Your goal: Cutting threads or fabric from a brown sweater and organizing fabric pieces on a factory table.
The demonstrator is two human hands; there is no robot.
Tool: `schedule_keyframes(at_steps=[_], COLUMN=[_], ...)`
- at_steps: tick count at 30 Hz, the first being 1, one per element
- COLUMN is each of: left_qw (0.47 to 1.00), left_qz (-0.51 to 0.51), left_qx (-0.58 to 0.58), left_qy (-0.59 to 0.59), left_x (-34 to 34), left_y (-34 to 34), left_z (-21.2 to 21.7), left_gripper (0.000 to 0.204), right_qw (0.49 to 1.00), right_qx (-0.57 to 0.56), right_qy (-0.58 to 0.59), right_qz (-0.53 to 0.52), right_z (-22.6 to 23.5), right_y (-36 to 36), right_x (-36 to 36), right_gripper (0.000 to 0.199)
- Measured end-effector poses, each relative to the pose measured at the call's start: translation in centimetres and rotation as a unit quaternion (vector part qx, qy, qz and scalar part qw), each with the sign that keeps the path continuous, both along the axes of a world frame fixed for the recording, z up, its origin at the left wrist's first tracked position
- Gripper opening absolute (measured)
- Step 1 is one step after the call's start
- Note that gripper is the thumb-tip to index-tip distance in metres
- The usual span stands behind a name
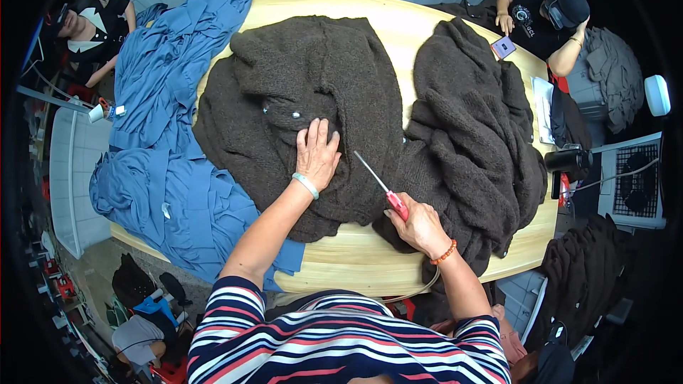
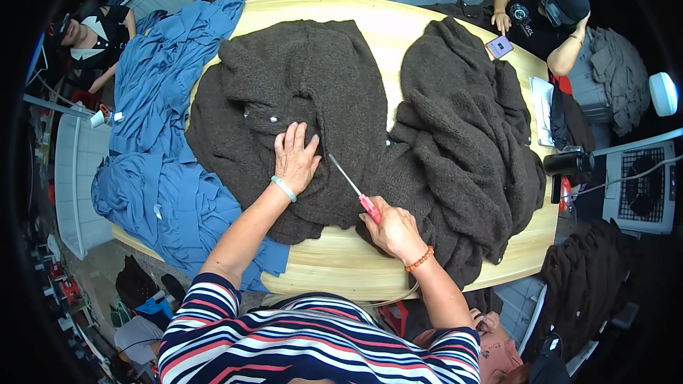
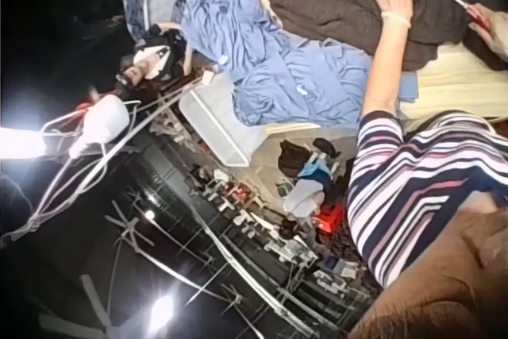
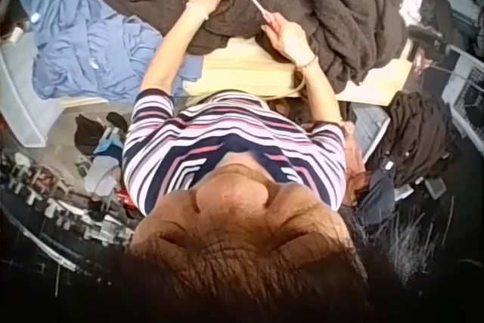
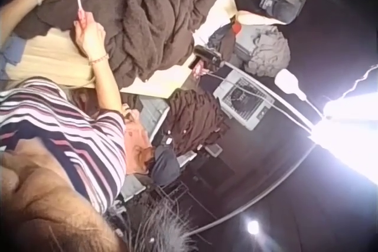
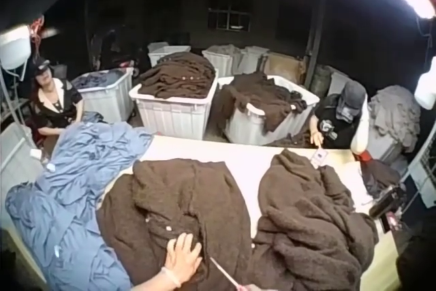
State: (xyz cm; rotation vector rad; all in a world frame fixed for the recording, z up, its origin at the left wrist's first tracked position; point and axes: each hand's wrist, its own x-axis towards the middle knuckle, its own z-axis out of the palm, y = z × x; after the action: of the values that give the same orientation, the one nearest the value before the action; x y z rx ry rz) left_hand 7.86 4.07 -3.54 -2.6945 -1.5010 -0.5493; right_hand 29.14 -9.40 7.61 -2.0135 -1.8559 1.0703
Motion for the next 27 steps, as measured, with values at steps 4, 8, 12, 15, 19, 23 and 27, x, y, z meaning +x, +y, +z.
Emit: schedule_keyframes(at_steps=[4,8,12,15,19,23,27], left_qw=[0.999,0.999,0.998,0.998,0.997,0.996,0.996], left_qz=[-0.030,-0.028,-0.032,-0.034,-0.038,-0.038,-0.045], left_qx=[-0.040,-0.042,-0.057,-0.056,-0.059,-0.073,-0.076], left_qy=[0.000,0.008,-0.007,-0.001,-0.009,-0.024,-0.025], left_x=[-1.1,-1.6,-1.5,-1.5,-1.9,-2.0,-2.1], left_y=[-0.2,-0.3,-0.4,-0.4,-0.2,-0.1,-0.2], left_z=[-1.6,-2.4,-2.7,-3.0,-3.0,-3.1,-2.9], left_gripper=[0.042,0.041,0.040,0.038,0.039,0.042,0.043], right_qw=[0.998,0.997,0.996,0.996,0.995,0.993,0.995], right_qx=[-0.022,-0.030,0.020,0.032,0.018,-0.036,-0.022], right_qy=[-0.042,-0.053,-0.032,-0.028,-0.058,-0.077,-0.068], right_qz=[0.032,0.043,0.078,0.077,0.081,0.078,0.063], right_z=[0.1,0.1,-0.8,-0.9,-1.3,-1.9,0.4], right_y=[0.5,1.3,4.3,7.3,6.9,2.9,3.0], right_x=[0.1,-0.2,-2.1,-4.0,-3.6,-0.8,-2.2], right_gripper=[0.027,0.024,0.025,0.025,0.025,0.028,0.026])
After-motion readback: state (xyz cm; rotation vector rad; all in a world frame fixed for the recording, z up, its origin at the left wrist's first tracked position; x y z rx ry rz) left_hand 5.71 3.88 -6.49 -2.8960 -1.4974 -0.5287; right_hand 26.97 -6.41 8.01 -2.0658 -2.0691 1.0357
